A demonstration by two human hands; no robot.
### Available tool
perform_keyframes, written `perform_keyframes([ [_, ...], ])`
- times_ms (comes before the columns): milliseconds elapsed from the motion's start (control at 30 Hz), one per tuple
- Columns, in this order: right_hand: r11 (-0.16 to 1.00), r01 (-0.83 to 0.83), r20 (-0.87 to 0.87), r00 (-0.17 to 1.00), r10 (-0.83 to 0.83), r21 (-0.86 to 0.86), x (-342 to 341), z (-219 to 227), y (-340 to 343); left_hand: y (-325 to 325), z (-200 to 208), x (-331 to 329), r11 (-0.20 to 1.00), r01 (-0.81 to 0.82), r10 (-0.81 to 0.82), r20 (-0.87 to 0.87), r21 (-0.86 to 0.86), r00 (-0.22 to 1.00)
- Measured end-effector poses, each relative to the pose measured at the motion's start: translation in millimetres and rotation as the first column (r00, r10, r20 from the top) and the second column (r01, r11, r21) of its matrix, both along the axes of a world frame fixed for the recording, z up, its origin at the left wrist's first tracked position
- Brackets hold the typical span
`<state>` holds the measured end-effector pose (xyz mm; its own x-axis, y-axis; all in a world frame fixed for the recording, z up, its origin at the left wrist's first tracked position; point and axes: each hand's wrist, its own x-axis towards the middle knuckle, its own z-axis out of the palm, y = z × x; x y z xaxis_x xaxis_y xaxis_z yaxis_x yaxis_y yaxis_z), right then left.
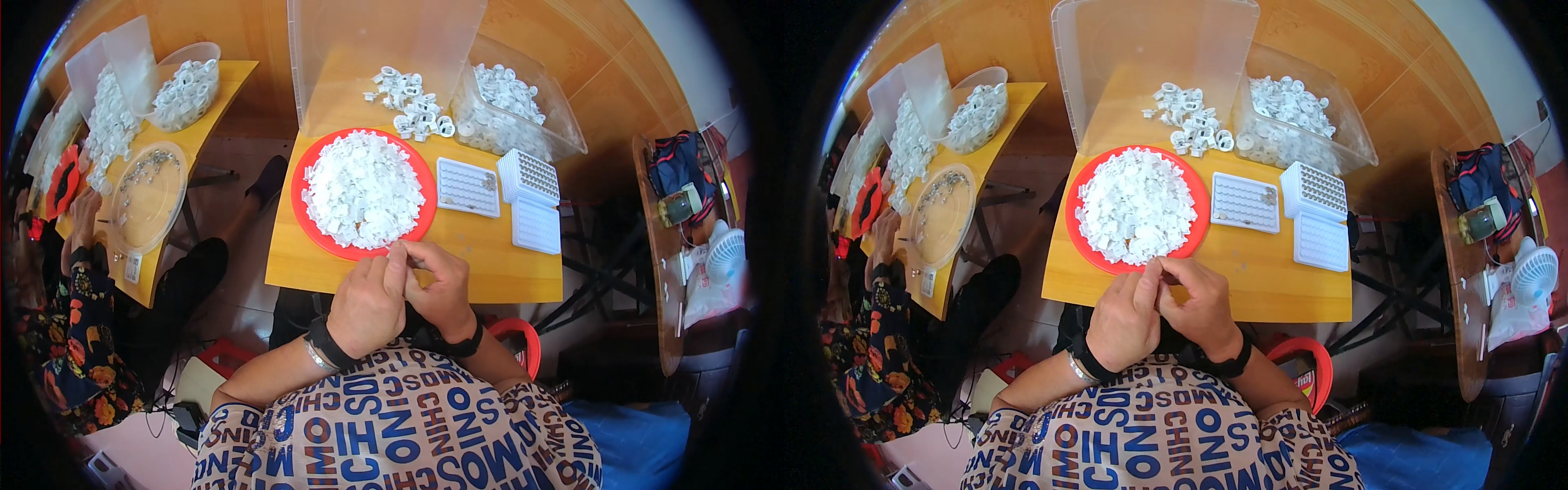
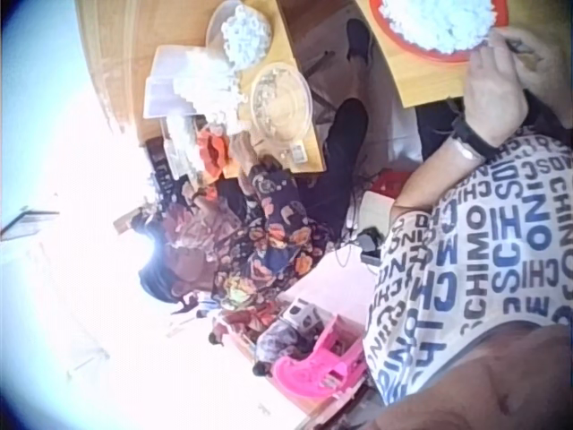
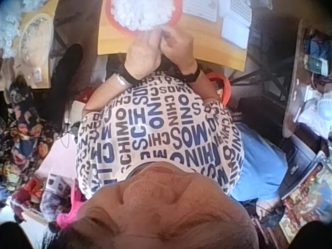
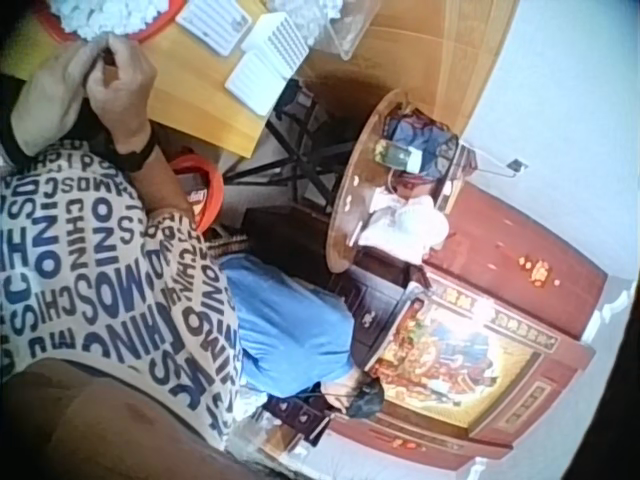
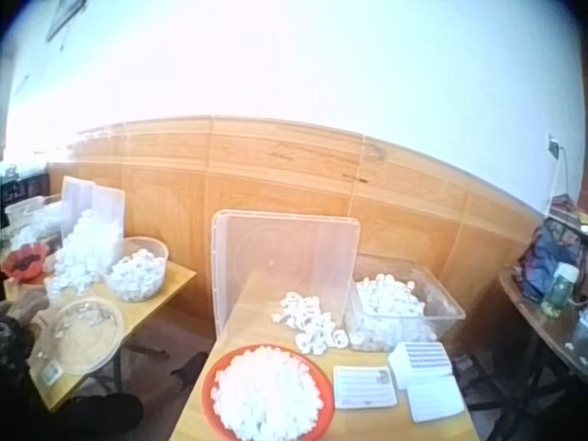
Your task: Manually assembling small white plastic housings with internal components at a factory workstation.
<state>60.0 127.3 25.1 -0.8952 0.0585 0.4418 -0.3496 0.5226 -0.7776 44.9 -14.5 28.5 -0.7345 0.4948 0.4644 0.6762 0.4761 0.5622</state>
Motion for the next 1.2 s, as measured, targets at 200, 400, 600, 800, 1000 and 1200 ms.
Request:
perform_keyframes([
  [200, 1.000, 0.004, 0.015, 1.000, -0.004, -0.017, 1, -1, 0, 1, -1, 1, 1.000, -0.008, 0.008, -0.016, 0.006, 1.000],
  [400, 0.989, -0.029, 0.115, 0.992, 0.046, -0.148, 2, 4, 6, -7, -10, -5, 0.954, 0.056, -0.103, 0.144, 0.295, 0.984],
  [600, 0.934, -0.098, 0.218, 0.959, 0.181, -0.344, 2, -3, 13, -17, -12, -16, 0.677, -0.303, -0.579, 0.740, 0.671, 0.344],
  [800, 0.952, -0.098, 0.150, 0.978, 0.147, -0.289, 1, 0, 7, -15, -22, -15, 0.608, -0.295, -0.650, 0.676, 0.737, 0.349],
  [1000, 0.991, -0.095, 0.046, 0.994, 0.100, -0.096, 0, 3, 4, -14, -26, -14, 0.581, -0.310, -0.649, 0.658, 0.753, 0.383],
  [1200, 0.987, -0.125, 0.034, 0.991, 0.128, -0.100, 0, 1, 6, -18, -25, -15, 0.621, -0.230, -0.656, 0.657, 0.750, 0.371],
])
